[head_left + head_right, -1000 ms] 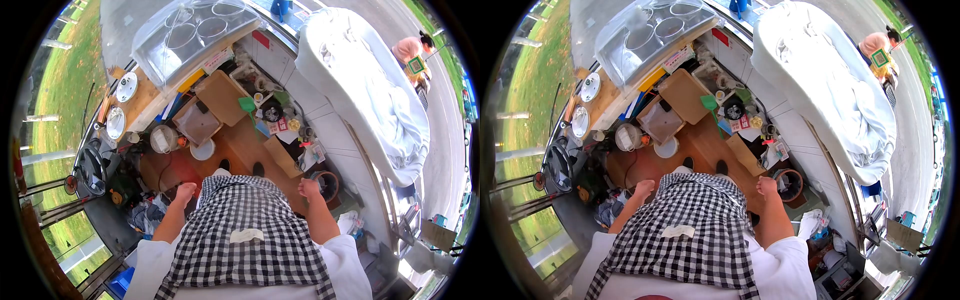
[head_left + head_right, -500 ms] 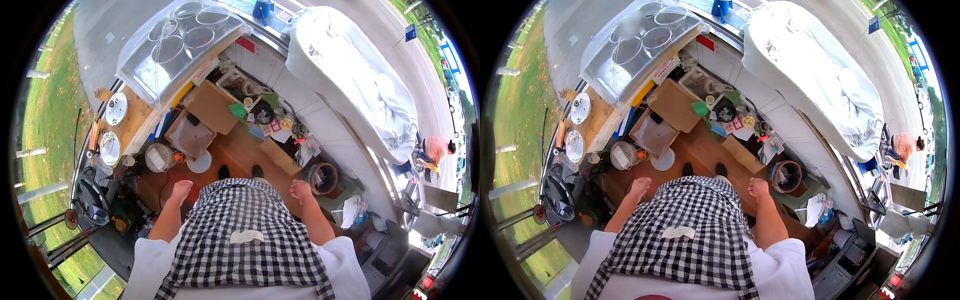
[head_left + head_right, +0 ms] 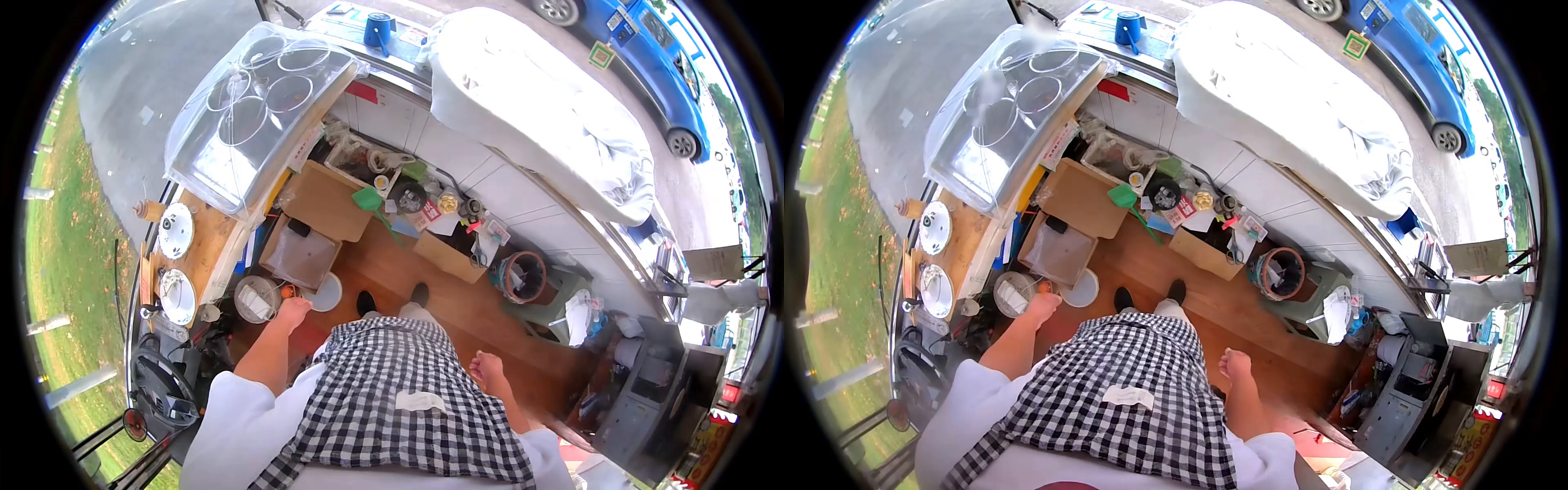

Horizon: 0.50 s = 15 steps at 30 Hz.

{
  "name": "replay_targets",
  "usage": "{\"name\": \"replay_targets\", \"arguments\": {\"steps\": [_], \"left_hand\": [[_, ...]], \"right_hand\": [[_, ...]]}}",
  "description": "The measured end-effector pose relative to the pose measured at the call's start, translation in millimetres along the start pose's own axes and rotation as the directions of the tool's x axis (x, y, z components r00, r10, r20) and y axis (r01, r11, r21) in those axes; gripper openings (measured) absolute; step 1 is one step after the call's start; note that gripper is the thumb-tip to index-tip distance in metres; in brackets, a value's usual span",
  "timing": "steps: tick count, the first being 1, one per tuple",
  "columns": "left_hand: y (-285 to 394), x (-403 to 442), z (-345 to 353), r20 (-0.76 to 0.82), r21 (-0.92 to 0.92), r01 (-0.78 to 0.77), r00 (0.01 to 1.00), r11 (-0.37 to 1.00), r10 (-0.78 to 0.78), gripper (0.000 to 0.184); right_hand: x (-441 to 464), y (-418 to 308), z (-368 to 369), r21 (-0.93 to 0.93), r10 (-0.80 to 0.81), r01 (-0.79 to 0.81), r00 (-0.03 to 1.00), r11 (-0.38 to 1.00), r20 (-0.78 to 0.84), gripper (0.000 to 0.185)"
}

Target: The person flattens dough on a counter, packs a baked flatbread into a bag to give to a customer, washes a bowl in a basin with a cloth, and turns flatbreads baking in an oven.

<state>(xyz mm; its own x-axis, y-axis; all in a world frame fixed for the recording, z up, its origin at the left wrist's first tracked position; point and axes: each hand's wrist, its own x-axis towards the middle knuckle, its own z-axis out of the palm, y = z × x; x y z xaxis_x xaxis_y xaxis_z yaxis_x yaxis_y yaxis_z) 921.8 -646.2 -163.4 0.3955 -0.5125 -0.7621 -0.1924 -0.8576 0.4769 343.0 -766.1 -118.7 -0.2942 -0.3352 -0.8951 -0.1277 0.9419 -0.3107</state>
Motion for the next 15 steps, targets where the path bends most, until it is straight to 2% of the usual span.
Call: {"name": "replay_targets", "arguments": {"steps": [2,4,8,11,14,15], "left_hand": [[30,-3,-5,-0.023,-0.028,-0.005,1.0,1.0,0.004,0.029],[28,13,4,-0.012,-0.07,-0.063,0.998,0.996,0.062,0.03],[66,10,14,0.017,-0.081,-0.09,0.996,0.993,0.092,0.03],[101,-1,24,0.017,-0.058,-0.187,0.982,0.981,0.189,0.03],[117,9,37,0.06,-0.001,-0.203,0.977,0.979,0.203,0.032],[139,-2,38,0.07,0.004,-0.181,0.981,0.983,0.18,0.034]], "right_hand": [[1,25,-9,0.012,0.009,-0.009,1.0,1.0,-0.017,0.019],[9,37,-15,0.003,-0.015,0.015,1.0,1.0,0.009,0.02],[22,29,-20,0.276,-0.037,0.008,0.994,0.961,0.099,0.021],[17,-5,-17,0.33,-0.078,0.042,0.992,0.943,0.097,0.015],[22,-36,-22,0.204,-0.136,0.119,0.988,0.972,0.07,0.019],[22,-50,-24,0.223,-0.159,0.136,0.984,0.965,0.085,0.02]]}}
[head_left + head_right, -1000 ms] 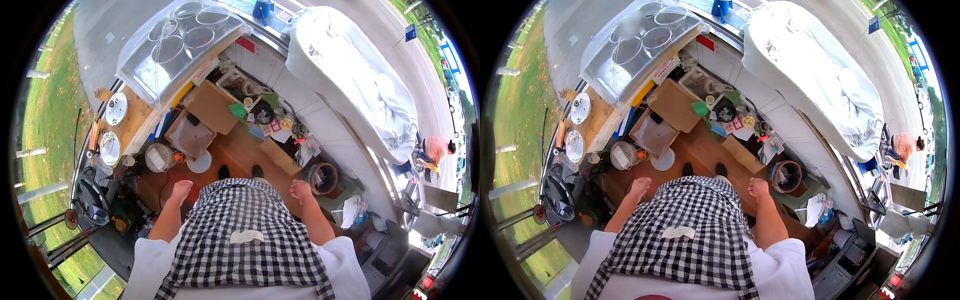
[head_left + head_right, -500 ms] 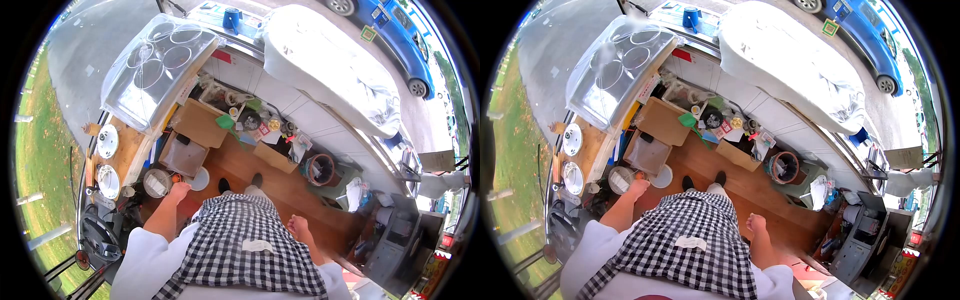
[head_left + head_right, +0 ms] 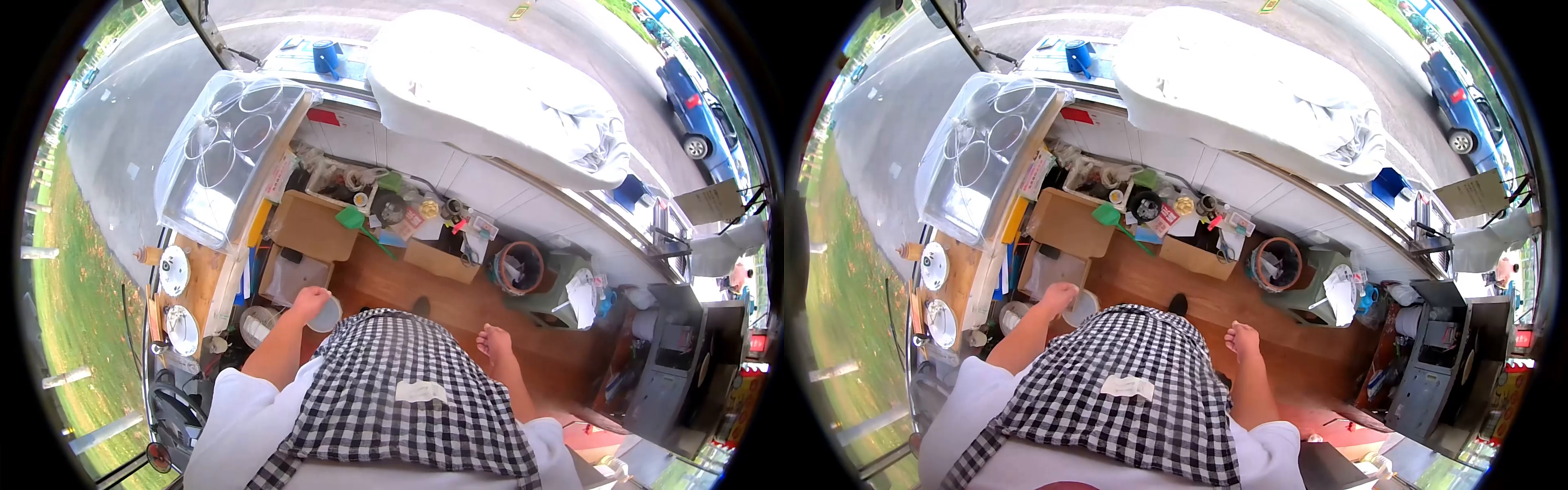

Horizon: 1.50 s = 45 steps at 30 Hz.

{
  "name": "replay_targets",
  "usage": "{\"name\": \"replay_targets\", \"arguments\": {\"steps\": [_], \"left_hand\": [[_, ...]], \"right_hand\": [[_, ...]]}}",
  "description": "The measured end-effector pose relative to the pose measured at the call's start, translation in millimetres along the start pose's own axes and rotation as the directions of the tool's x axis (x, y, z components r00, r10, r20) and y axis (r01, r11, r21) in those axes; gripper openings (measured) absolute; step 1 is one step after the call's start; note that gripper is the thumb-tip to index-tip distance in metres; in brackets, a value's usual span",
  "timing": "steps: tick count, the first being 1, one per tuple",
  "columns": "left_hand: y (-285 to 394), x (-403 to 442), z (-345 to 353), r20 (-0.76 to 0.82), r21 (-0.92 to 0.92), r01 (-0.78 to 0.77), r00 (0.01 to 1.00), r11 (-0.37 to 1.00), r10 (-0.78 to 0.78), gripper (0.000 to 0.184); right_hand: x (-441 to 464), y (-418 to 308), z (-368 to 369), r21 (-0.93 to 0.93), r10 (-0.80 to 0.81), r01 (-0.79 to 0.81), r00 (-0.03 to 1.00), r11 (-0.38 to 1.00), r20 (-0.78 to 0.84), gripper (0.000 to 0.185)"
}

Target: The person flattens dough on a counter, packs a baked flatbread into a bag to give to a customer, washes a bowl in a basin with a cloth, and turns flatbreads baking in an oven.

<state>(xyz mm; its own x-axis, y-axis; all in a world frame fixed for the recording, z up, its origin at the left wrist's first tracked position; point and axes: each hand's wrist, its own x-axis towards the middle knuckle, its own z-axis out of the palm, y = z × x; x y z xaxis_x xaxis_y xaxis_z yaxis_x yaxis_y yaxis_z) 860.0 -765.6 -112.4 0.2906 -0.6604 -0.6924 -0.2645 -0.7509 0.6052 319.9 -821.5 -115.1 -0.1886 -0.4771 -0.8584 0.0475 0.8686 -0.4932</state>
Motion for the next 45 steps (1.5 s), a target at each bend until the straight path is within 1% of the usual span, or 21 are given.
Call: {"name": "replay_targets", "arguments": {"steps": [2,4,5,7,8,10,11,13,17,20,23,25,26,28,32,35,36,39,42,43,45], "left_hand": [[42,-15,4,0.018,0.008,0.053,0.998,0.999,-0.053,0.037],[51,-5,13,-0.025,0.07,-0.12,0.992,0.99,0.122,0.04],[57,-1,18,-0.034,0.105,-0.204,0.977,0.973,0.209,0.042],[106,-18,26,-0.015,0.14,-0.263,0.963,0.955,0.268,0.042],[133,-28,31,-0.001,0.159,-0.295,0.954,0.942,0.299,0.042],[167,-33,45,0.021,0.059,-0.376,0.927,0.925,0.375,0.04],[182,-37,54,0.027,0.005,-0.41,0.912,0.912,0.41,0.039],[220,-52,70,0.046,-0.028,-0.5,0.864,0.865,0.501,0.037],[290,-95,103,0.048,-0.122,-0.651,0.75,0.749,0.66,0.034],[333,-124,124,0.045,0.042,-0.855,0.518,0.516,0.854,0.032],[354,-134,148,0.07,0.067,-0.948,0.315,0.311,0.946,0.029],[372,-146,162,0.106,0.118,-0.976,0.194,0.182,0.975,0.028],[379,-150,168,0.125,0.141,-0.983,0.133,0.115,0.983,0.027],[378,-141,181,0.165,0.165,-0.984,0.087,0.059,0.982,0.026],[380,-136,192,0.253,0.251,-0.967,0.021,-0.045,0.967,0.023],[380,-133,190,0.312,0.25,-0.964,-0.005,-0.087,0.95,0.02],[386,-137,187,0.279,0.223,-0.965,-0.072,-0.137,0.958,0.013],[373,-124,185,0.349,0.238,-0.966,-0.012,-0.101,0.937,0.017],[376,-124,172,0.327,0.186,-0.974,-0.064,-0.131,0.943,0.015],[378,-125,166,0.35,0.191,-0.975,-0.043,-0.116,0.936,0.013],[381,-126,157,0.28,0.168,-0.984,-0.014,-0.063,0.96,0.011]], "right_hand": [[2,-27,2,0.032,-0.032,0.031,0.999,0.999,0.041,0.024],[-3,-62,6,0.173,-0.098,0.073,0.985,0.982,0.144,0.031],[-8,-80,9,0.259,-0.125,0.072,0.973,0.963,0.196,0.04],[-21,-122,17,0.421,-0.202,0.056,0.929,0.905,0.31,0.057],[-32,-143,23,0.494,-0.254,0.043,0.894,0.869,0.369,0.066],[-58,-179,29,0.592,-0.407,0.05,0.772,0.804,0.488,0.082],[-71,-193,32,0.62,-0.453,0.049,0.728,0.783,0.514,0.085],[-94,-216,37,0.665,-0.544,0.046,0.619,0.745,0.567,0.093],[-121,-240,37,0.676,-0.612,0.055,0.483,0.735,0.626,0.098],[-134,-246,30,0.675,-0.622,0.031,0.421,0.737,0.66,0.099],[-142,-246,27,0.666,-0.626,0.031,0.373,0.746,0.685,0.099],[-143,-244,26,0.649,-0.624,0.045,0.334,0.759,0.706,0.099],[-145,-243,26,0.65,-0.625,0.048,0.339,0.758,0.703,0.098],[-148,-241,24,0.651,-0.626,0.056,0.347,0.757,0.698,0.098],[-155,-232,25,0.634,-0.643,0.167,0.38,0.755,0.665,0.095],[-151,-224,27,0.661,-0.649,0.123,0.388,0.74,0.654,0.092],[-150,-222,29,0.674,-0.66,0.122,0.391,0.728,0.642,0.09],[-154,-219,34,0.679,-0.654,0.11,0.419,0.726,0.631,0.091],[-156,-219,40,0.683,-0.653,0.098,0.417,0.724,0.633,0.092],[-158,-219,42,0.683,-0.656,0.103,0.413,0.723,0.632,0.092],[-160,-220,47,0.704,-0.666,0.078,0.412,0.705,0.621,0.088]]}}
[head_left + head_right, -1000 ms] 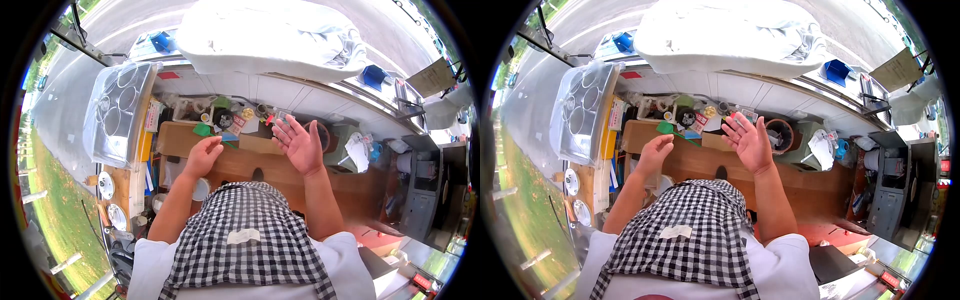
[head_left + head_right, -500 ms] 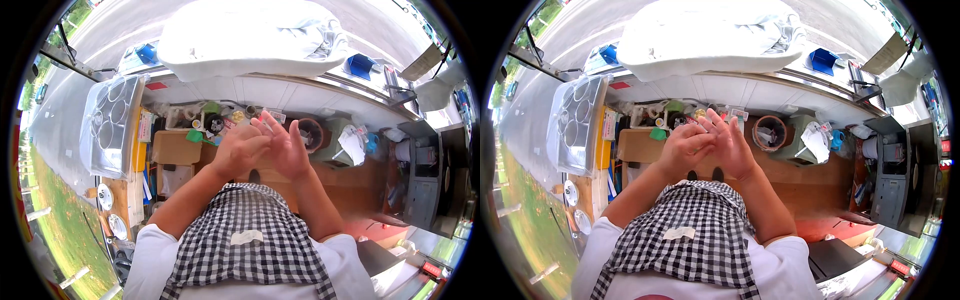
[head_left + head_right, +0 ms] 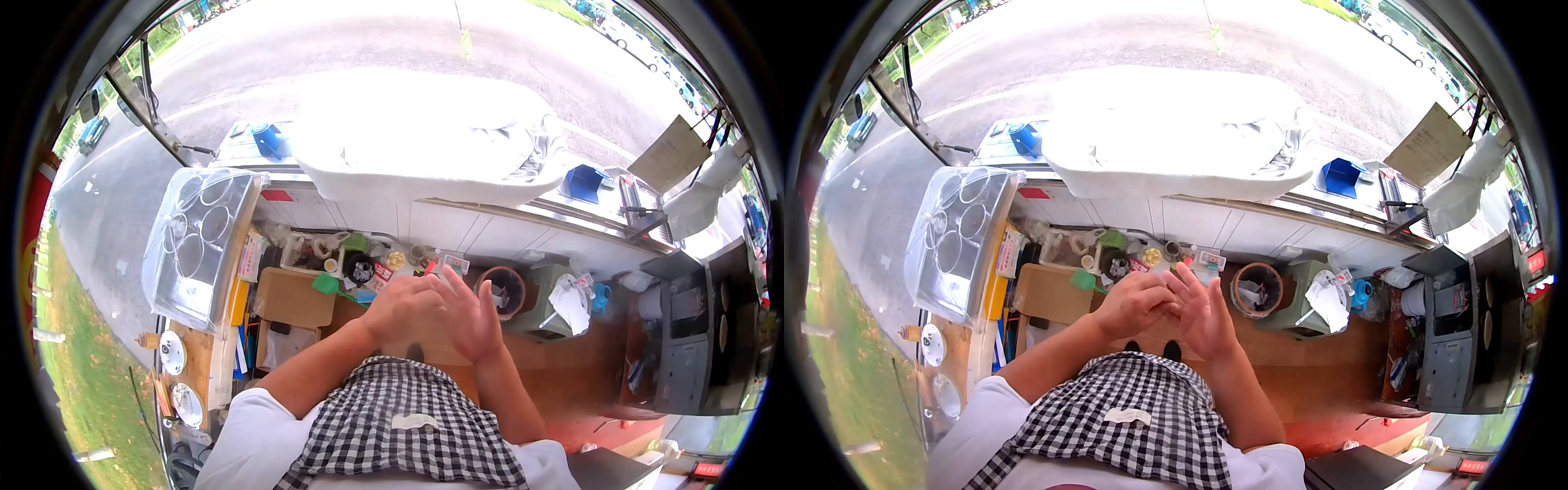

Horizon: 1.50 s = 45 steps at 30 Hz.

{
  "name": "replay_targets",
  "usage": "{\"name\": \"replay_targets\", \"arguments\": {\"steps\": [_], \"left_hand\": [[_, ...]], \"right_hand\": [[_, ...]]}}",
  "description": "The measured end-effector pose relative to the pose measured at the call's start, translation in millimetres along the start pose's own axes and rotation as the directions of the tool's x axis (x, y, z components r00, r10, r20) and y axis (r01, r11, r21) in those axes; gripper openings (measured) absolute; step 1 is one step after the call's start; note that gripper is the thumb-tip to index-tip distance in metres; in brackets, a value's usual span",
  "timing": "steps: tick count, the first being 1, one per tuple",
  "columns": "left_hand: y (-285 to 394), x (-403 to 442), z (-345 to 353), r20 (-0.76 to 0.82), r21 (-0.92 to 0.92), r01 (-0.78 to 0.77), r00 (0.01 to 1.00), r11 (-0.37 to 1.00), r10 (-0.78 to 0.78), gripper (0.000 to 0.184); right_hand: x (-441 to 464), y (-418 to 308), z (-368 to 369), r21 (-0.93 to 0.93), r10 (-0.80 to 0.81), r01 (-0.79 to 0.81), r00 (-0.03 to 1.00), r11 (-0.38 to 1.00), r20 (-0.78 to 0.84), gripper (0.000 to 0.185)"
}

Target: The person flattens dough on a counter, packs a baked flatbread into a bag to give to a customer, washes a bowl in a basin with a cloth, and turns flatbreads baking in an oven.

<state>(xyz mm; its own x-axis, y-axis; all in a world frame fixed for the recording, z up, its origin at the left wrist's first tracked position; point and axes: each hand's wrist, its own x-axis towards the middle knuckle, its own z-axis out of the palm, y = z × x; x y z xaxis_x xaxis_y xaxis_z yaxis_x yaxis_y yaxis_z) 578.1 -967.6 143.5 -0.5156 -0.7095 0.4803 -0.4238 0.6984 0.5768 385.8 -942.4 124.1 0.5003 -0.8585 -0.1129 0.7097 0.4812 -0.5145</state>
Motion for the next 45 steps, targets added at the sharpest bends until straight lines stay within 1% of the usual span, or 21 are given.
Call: {"name": "replay_targets", "arguments": {"steps": [1,3,4,5,6,7,9,11,12,13,15,16,19,22,25,28,34,37,40,43,45], "left_hand": [[0,-1,-4,-0.03,-0.024,0.021,0.999,0.999,-0.022,0.01],[-3,-7,-13,-0.051,-0.08,0.132,0.989,0.988,-0.136,0.009],[-4,-10,-16,-0.053,-0.115,0.185,0.98,0.976,-0.192,0.009],[-5,-13,-17,-0.076,-0.194,0.267,0.955,0.944,-0.286,0.01],[-7,-17,-16,-0.084,-0.274,0.348,0.92,0.896,-0.383,0.011],[-9,-23,-16,-0.076,-0.352,0.428,0.873,0.832,-0.481,0.012],[-13,-36,-16,-0.022,-0.502,0.514,0.796,0.696,-0.604,0.016],[-16,-48,-16,0.014,-0.466,0.553,0.785,0.69,-0.619,0.017],[-16,-54,-15,0.046,-0.509,0.568,0.768,0.647,-0.638,0.017],[-15,-59,-14,0.046,-0.484,0.559,0.784,0.673,-0.619,0.017],[-16,-64,-13,0.025,-0.43,0.521,0.823,0.737,-0.568,0.016],[-16,-66,-13,0.042,-0.433,0.529,0.821,0.73,-0.57,0.015],[-20,-72,-12,0.014,-0.39,0.457,0.871,0.799,-0.491,0.013],[-24,-75,-6,0.012,-0.388,0.394,0.906,0.833,-0.423,0.009],[-25,-77,-5,0.07,-0.394,0.406,0.908,0.825,-0.413,0.009],[-28,-77,-2,0.11,-0.397,0.378,0.924,0.836,-0.365,0.009],[-31,-76,8,0.166,-0.421,0.354,0.935,0.835,-0.312,0.008],[-30,-71,19,0.194,-0.436,0.388,0.922,0.812,-0.336,0.008],[-30,-60,28,0.204,-0.434,0.402,0.916,0.807,-0.346,0.008],[-31,-41,39,0.157,-0.423,0.378,0.926,0.824,-0.344,0.009],[-38,-30,52,0.129,-0.395,0.388,0.921,0.833,-0.368,0.008]], "right_hand": [[1,3,0,-0.027,0.003,-0.003,1.0,1.0,-0.016,0.083],[4,8,0,-0.078,0.0,-0.004,0.998,0.997,-0.055,0.073],[3,10,3,-0.177,-0.008,-0.012,0.994,0.984,-0.108,0.067],[3,12,10,-0.269,-0.019,-0.027,0.986,0.963,-0.168,0.061],[1,16,16,-0.354,-0.034,-0.052,0.972,0.934,-0.233,0.055],[0,20,19,-0.415,-0.035,-0.071,0.969,0.907,-0.243,0.051],[3,28,24,-0.517,-0.024,-0.125,0.962,0.847,-0.273,0.044],[4,39,27,-0.491,-0.004,-0.157,0.951,0.857,-0.31,0.036],[4,44,28,-0.488,0.005,-0.175,0.944,0.855,-0.329,0.035],[3,48,29,-0.486,0.014,-0.19,0.939,0.853,-0.343,0.034],[1,60,21,-0.41,0.05,-0.21,0.929,0.888,-0.367,0.032],[2,65,18,-0.374,0.067,-0.216,0.925,0.902,-0.373,0.031],[-1,75,10,-0.22,0.165,-0.273,0.896,0.936,-0.413,0.028],[-5,84,8,-0.128,0.174,-0.247,0.891,0.961,-0.418,0.026],[-9,92,6,-0.042,0.18,-0.217,0.889,0.975,-0.422,0.023],[-17,93,7,0.003,0.164,-0.183,0.877,0.983,-0.451,0.02],[-27,103,2,0.128,0.118,-0.065,0.877,0.99,-0.466,0.016],[-28,99,2,0.203,0.151,-0.053,0.851,0.978,-0.503,0.015],[-25,91,-13,0.212,0.155,-0.055,0.857,0.976,-0.491,0.015],[-24,72,-38,0.162,0.144,-0.077,0.875,0.984,-0.462,0.013],[-25,51,-56,0.118,0.1,-0.042,0.835,0.992,-0.54,0.011]]}}
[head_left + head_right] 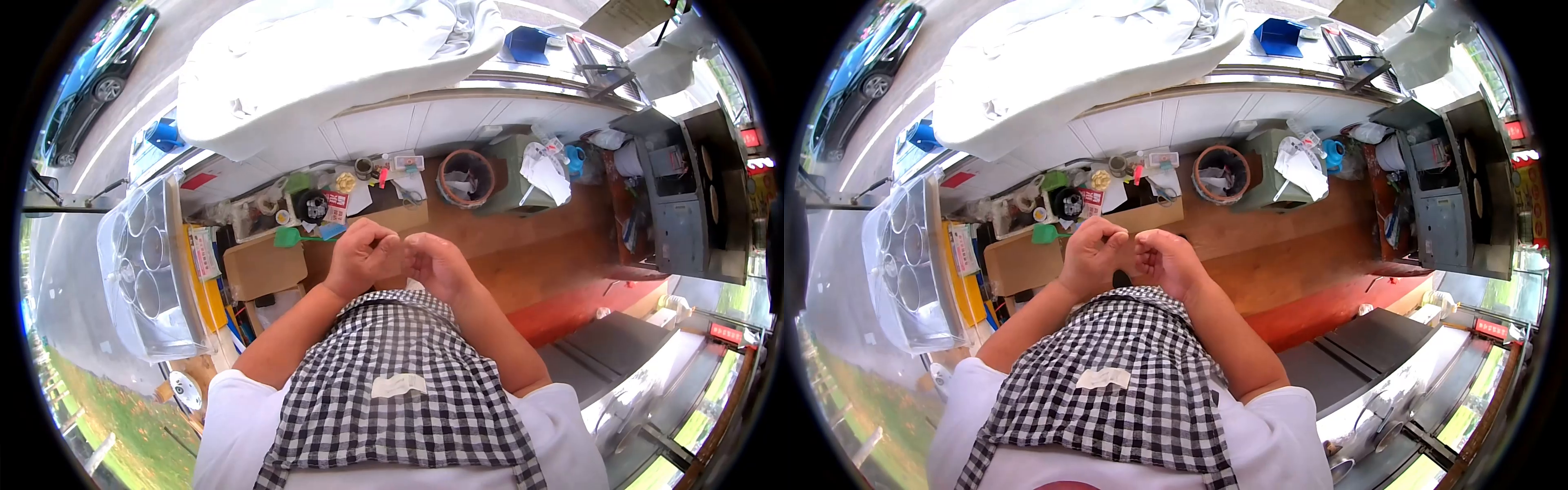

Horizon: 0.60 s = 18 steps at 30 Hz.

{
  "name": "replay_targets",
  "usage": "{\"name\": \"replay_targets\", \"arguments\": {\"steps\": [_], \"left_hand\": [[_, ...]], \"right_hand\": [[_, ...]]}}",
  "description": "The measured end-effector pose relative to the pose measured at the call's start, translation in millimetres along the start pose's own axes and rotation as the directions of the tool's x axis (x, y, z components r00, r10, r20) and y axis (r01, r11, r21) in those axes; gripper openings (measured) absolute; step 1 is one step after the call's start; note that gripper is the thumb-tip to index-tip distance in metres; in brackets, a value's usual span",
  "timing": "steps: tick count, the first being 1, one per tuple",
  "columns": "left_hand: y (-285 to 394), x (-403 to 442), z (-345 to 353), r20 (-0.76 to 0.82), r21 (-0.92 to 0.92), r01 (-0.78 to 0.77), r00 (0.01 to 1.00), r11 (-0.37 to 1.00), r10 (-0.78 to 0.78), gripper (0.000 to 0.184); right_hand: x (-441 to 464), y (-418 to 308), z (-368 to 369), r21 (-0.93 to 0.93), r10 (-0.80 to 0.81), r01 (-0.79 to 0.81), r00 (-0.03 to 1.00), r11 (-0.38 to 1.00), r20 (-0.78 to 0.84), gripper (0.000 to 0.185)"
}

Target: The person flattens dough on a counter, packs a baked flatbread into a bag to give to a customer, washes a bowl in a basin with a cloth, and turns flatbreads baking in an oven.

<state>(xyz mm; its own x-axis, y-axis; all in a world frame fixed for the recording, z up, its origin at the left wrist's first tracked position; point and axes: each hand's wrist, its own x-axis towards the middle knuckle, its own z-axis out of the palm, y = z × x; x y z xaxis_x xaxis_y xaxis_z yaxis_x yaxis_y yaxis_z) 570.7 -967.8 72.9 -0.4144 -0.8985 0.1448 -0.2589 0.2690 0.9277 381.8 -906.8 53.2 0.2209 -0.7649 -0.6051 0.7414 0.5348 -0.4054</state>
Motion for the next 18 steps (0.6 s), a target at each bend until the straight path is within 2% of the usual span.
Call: {"name": "replay_targets", "arguments": {"steps": [1,4,5,8,12,15,18], "left_hand": [[-4,6,3,-0.018,0.017,0.006,1.0,1.0,-0.005,0.007],[-16,18,17,-0.09,-0.08,0.157,0.982,0.984,-0.164,0.008],[-20,21,20,-0.118,-0.062,0.155,0.98,0.986,-0.162,0.011],[-43,19,24,-0.149,0.07,0.29,0.949,0.955,-0.277,0.012],[-86,-10,25,-0.28,0.204,0.375,0.907,0.904,-0.313,0.012],[-113,-49,24,-0.372,0.226,0.581,0.793,0.782,-0.482,0.016],[-135,-97,22,-0.394,0.312,0.698,0.712,0.644,-0.581,0.023]], "right_hand": [[4,-12,-5,-0.01,-0.026,0.026,0.999,1.0,-0.039,0.01],[13,-65,-32,-0.06,-0.067,0.057,0.984,0.997,-0.164,0.008],[19,-81,-49,-0.033,-0.102,0.098,0.984,0.995,-0.148,0.007],[38,-126,-87,-0.067,-0.187,0.176,0.954,0.982,-0.234,0.006],[72,-170,-138,-0.139,-0.225,0.186,0.906,0.973,-0.359,0.008],[97,-189,-171,-0.161,-0.207,0.147,0.856,0.976,-0.473,0.013],[119,-198,-202,-0.125,-0.159,0.109,0.832,0.986,-0.531,0.013]]}}
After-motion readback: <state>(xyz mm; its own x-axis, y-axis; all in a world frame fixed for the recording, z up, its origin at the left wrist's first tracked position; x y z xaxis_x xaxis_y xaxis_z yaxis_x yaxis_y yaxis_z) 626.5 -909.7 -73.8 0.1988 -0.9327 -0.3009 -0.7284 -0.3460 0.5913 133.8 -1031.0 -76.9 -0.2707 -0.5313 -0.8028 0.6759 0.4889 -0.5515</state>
